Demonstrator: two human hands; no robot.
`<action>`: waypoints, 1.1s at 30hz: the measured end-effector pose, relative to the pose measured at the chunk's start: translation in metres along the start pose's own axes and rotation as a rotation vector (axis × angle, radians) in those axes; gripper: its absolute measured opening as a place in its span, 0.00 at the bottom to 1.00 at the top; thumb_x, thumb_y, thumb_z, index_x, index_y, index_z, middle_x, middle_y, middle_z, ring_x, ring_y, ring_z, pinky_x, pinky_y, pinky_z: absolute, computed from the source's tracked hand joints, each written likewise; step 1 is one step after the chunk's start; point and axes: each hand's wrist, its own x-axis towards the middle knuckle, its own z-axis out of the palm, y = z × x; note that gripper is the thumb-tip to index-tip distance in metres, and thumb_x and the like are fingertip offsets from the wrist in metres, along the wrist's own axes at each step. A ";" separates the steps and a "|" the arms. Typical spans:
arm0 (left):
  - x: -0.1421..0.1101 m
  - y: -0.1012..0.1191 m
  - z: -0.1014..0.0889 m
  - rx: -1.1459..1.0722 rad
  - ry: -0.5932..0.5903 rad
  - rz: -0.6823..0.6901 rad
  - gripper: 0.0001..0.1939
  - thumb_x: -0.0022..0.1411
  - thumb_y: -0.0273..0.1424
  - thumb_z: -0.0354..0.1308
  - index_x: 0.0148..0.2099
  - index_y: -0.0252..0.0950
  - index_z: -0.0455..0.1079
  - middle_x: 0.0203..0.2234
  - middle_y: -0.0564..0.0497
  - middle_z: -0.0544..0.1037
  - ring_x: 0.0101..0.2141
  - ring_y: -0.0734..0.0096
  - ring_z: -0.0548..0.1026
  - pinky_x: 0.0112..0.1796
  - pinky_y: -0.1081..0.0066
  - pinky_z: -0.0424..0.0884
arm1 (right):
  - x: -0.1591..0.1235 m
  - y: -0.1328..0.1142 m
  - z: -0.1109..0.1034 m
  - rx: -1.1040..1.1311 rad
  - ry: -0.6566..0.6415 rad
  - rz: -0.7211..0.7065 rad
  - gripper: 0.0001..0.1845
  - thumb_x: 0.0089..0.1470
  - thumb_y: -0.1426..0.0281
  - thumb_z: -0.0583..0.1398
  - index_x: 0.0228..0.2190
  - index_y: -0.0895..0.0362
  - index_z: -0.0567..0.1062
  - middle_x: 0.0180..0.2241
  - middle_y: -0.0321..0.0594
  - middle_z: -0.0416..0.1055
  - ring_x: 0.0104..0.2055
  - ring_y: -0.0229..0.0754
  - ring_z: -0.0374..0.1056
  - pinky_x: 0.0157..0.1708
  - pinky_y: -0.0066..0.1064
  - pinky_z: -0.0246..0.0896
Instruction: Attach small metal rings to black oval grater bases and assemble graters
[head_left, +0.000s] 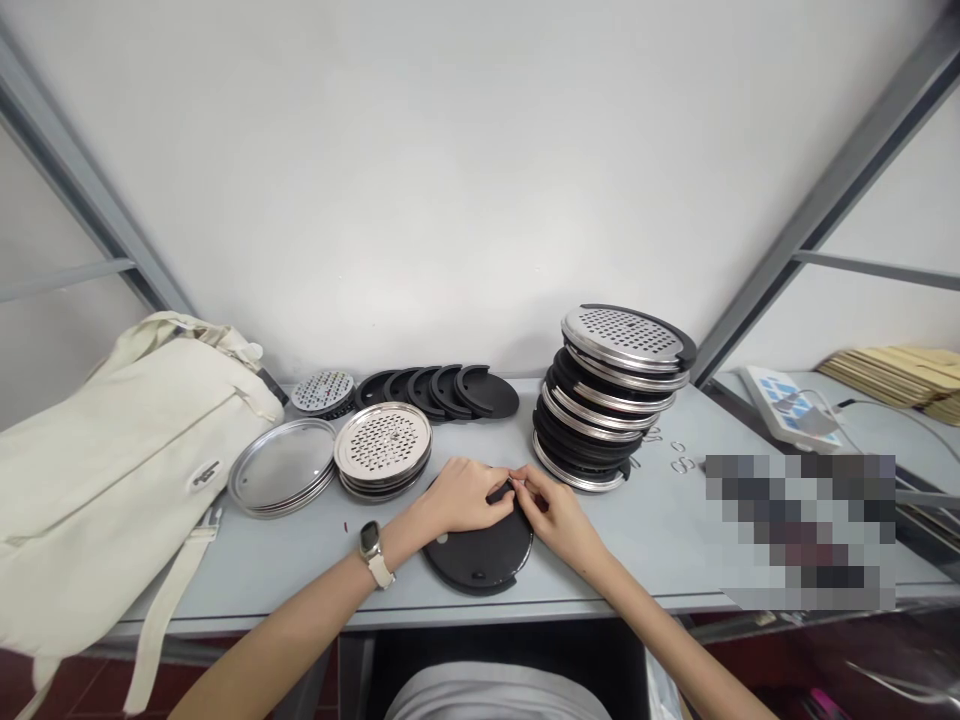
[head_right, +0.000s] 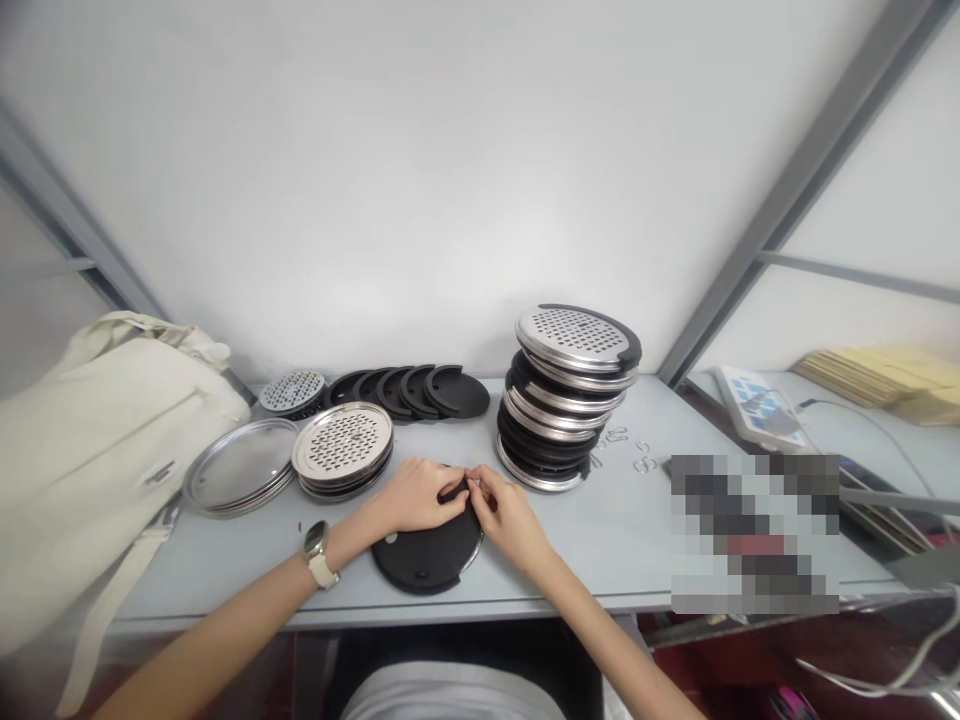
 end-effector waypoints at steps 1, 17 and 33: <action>0.000 0.000 0.000 -0.002 0.000 0.002 0.10 0.61 0.36 0.52 0.34 0.38 0.71 0.24 0.53 0.77 0.24 0.69 0.73 0.26 0.72 0.57 | 0.000 0.001 0.000 0.005 0.002 0.001 0.12 0.63 0.63 0.49 0.36 0.56 0.68 0.18 0.29 0.55 0.20 0.36 0.50 0.23 0.28 0.47; 0.000 0.000 -0.003 0.002 0.001 0.012 0.10 0.61 0.36 0.52 0.33 0.37 0.69 0.23 0.53 0.76 0.24 0.70 0.72 0.25 0.71 0.55 | 0.000 0.001 -0.001 0.025 -0.015 0.007 0.14 0.64 0.64 0.48 0.43 0.55 0.70 0.18 0.28 0.56 0.20 0.37 0.52 0.24 0.28 0.48; 0.001 0.000 -0.003 0.017 0.000 -0.014 0.11 0.63 0.37 0.51 0.31 0.37 0.69 0.23 0.52 0.76 0.24 0.70 0.72 0.26 0.72 0.56 | -0.004 0.000 0.005 -0.063 -0.003 0.024 0.09 0.64 0.67 0.47 0.41 0.54 0.65 0.21 0.32 0.66 0.22 0.41 0.63 0.25 0.29 0.52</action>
